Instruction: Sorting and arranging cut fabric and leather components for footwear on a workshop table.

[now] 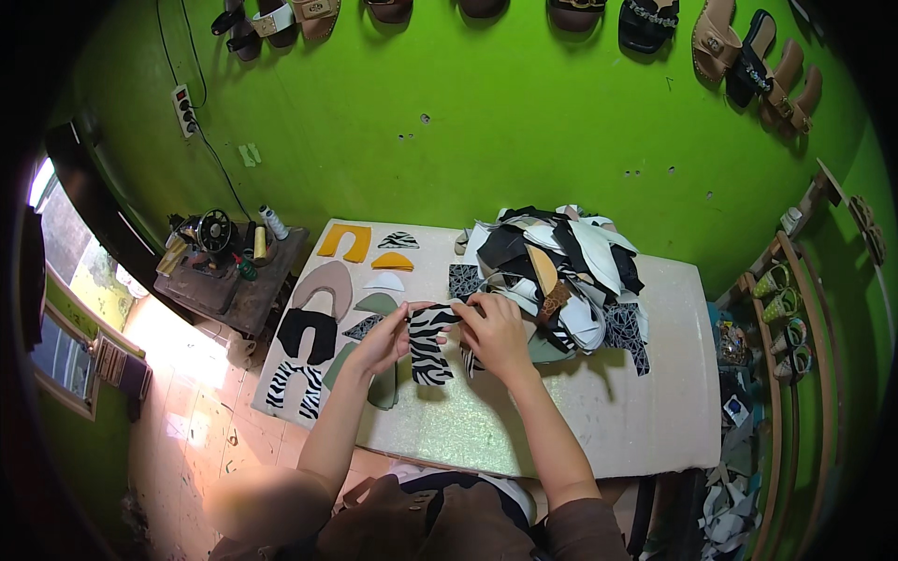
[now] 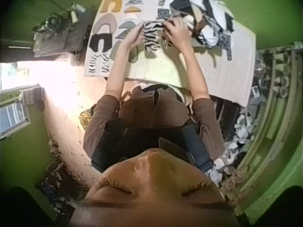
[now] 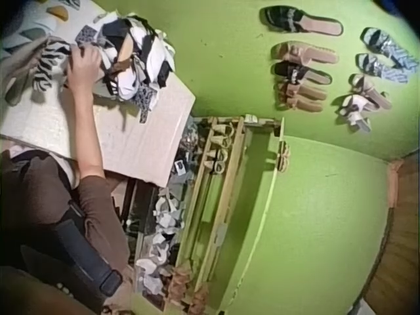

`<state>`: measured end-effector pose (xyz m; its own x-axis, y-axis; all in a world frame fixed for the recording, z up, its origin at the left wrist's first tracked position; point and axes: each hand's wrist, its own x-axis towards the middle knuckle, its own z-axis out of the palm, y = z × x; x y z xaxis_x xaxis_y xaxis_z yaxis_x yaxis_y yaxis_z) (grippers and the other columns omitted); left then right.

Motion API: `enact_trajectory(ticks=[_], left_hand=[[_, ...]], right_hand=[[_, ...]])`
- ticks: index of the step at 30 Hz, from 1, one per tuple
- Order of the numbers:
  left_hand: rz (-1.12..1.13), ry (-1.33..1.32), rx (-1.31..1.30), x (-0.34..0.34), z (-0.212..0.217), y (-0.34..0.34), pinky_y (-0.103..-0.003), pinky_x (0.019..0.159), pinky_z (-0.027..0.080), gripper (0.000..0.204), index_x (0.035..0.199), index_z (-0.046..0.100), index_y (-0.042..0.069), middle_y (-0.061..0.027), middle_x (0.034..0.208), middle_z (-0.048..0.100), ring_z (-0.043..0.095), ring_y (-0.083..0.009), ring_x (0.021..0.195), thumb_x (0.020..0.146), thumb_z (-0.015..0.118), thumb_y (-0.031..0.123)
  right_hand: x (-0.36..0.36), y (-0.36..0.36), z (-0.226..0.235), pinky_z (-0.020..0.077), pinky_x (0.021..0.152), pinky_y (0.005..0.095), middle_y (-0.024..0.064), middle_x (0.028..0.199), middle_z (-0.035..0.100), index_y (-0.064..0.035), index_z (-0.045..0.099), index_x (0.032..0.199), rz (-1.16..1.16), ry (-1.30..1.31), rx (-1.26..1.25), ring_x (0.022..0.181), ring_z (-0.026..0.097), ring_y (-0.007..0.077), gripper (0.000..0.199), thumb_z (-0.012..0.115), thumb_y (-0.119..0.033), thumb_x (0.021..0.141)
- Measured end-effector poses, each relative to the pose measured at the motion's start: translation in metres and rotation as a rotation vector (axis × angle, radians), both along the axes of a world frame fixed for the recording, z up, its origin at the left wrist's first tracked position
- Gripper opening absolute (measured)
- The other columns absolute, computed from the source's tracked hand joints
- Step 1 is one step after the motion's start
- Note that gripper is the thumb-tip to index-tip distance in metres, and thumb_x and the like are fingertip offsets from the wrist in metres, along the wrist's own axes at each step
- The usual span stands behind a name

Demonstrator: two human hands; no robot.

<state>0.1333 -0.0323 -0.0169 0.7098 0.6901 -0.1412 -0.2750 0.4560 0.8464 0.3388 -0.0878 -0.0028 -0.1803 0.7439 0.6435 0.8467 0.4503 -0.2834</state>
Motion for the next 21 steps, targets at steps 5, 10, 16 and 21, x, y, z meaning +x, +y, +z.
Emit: enact_trajectory(ticks=[5, 10, 16, 21], left_hand=[[-0.015, 0.114, 0.118, -0.003, 0.003, 0.001, -0.034, 0.086, 0.048, 0.039, 0.132, 0.035, 0.004, -0.0166, 0.110, 0.059, 0.060, -0.0223, 0.098, 0.098, 0.035, 0.023], [-0.048, 0.227, 0.177, -0.011, 0.010, 0.000, -0.030, 0.083, 0.049, 0.042, 0.131, 0.036, 0.005, -0.0116, 0.099, 0.062, 0.061, -0.0178, 0.092, 0.092, 0.050, 0.011], [-0.056, 0.284, 0.177, -0.034, 0.007, 0.005, -0.027, 0.082, 0.049, 0.046, 0.131, 0.037, 0.007, -0.0092, 0.094, 0.064, 0.062, -0.0150, 0.089, 0.089, 0.055, 0.010], [-0.039, 0.263, 0.141, -0.066, 0.001, 0.007, -0.026, 0.082, 0.049, 0.049, 0.133, 0.035, 0.007, -0.0108, 0.096, 0.064, 0.062, -0.0148, 0.090, 0.088, 0.056, 0.008]], right_hand=[[-0.005, 0.003, -0.001, 0.0401, 0.080, 0.0382, 0.0051, 0.098, 0.055, -0.0137, 0.062, 0.103, 0.013, -0.059, 0.085, 0.092, 0.053, 0.0244, 0.031, 0.067, -0.012, 0.072], [-0.016, 0.007, 0.002, 0.0400, 0.082, 0.0386, 0.0056, 0.099, 0.056, -0.0138, 0.062, 0.104, 0.040, -0.075, 0.081, 0.095, 0.053, 0.0249, 0.032, 0.067, -0.011, 0.072], [-0.037, 0.013, -0.006, 0.0393, 0.085, 0.0381, 0.0048, 0.099, 0.056, -0.0130, 0.060, 0.106, 0.079, -0.008, 0.014, 0.097, 0.053, 0.0247, 0.036, 0.067, -0.011, 0.071], [-0.064, 0.018, -0.017, 0.0404, 0.083, 0.0378, 0.0053, 0.097, 0.056, -0.0120, 0.060, 0.106, 0.112, 0.016, -0.076, 0.094, 0.053, 0.0252, 0.036, 0.067, -0.012, 0.071]])
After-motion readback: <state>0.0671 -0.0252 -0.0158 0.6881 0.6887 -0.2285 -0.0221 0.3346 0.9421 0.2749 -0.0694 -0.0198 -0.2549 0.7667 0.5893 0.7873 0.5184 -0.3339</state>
